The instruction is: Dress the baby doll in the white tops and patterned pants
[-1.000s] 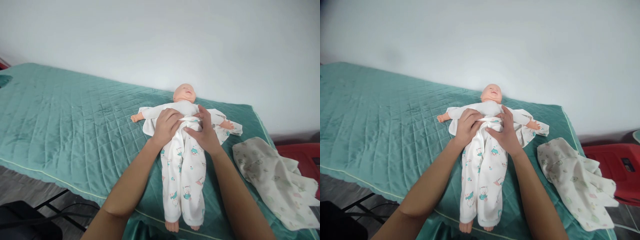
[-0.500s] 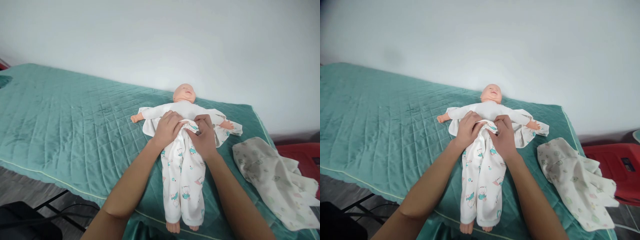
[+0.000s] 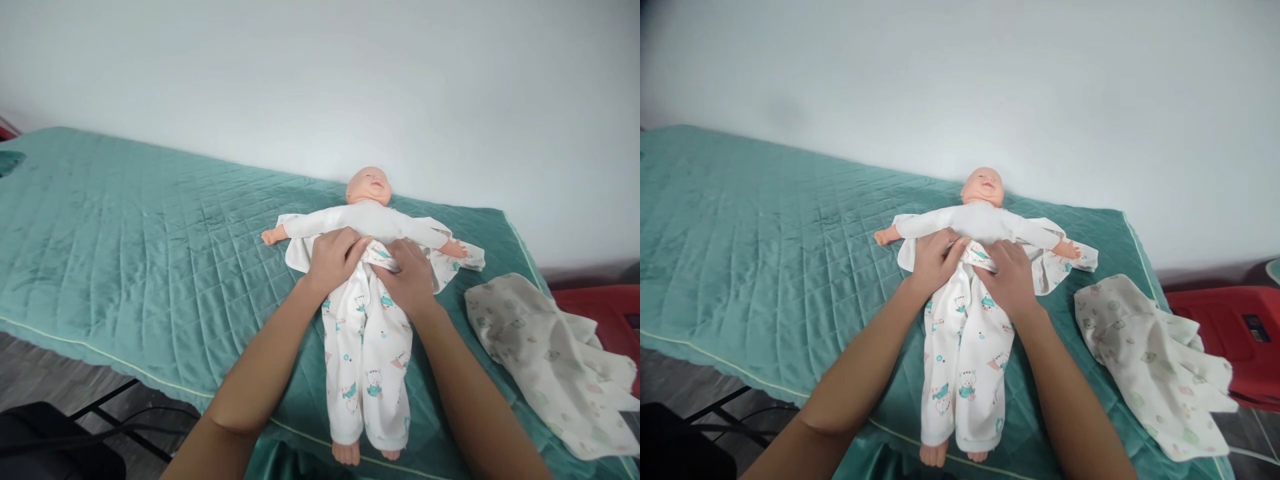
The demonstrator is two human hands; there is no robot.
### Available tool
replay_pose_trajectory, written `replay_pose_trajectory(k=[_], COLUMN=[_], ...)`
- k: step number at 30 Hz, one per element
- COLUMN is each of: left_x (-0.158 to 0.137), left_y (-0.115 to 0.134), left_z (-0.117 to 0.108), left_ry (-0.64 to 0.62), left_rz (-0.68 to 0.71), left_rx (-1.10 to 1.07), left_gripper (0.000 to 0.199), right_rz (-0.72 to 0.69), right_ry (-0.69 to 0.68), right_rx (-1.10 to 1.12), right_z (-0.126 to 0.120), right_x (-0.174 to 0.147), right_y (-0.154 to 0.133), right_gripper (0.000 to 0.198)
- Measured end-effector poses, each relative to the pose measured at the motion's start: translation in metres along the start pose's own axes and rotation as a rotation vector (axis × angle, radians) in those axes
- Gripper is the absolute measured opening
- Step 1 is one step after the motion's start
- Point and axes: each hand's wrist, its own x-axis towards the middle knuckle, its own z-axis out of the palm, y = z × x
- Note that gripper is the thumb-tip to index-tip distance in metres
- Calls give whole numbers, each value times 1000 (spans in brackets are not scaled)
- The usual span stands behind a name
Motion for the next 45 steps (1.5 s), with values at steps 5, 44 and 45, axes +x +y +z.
replay_pose_trajectory(k=[5,44,45], left_x=[0,1,1], left_y=[1,-2,-2], left_z=[0,1,1], left_ry=[24,92,93], left_rz=[-1,5,6], left_rx=[-32,-32,-31], left_gripper=[38,40,40], right_rz=[-115,-110,-100], right_ry=[36,89,80], right_rx=[-43,-175,-178], right_z=[0,3,3], right_x=[-1,-4,-3], right_y=[2,2,2], right_gripper=[13,35,34])
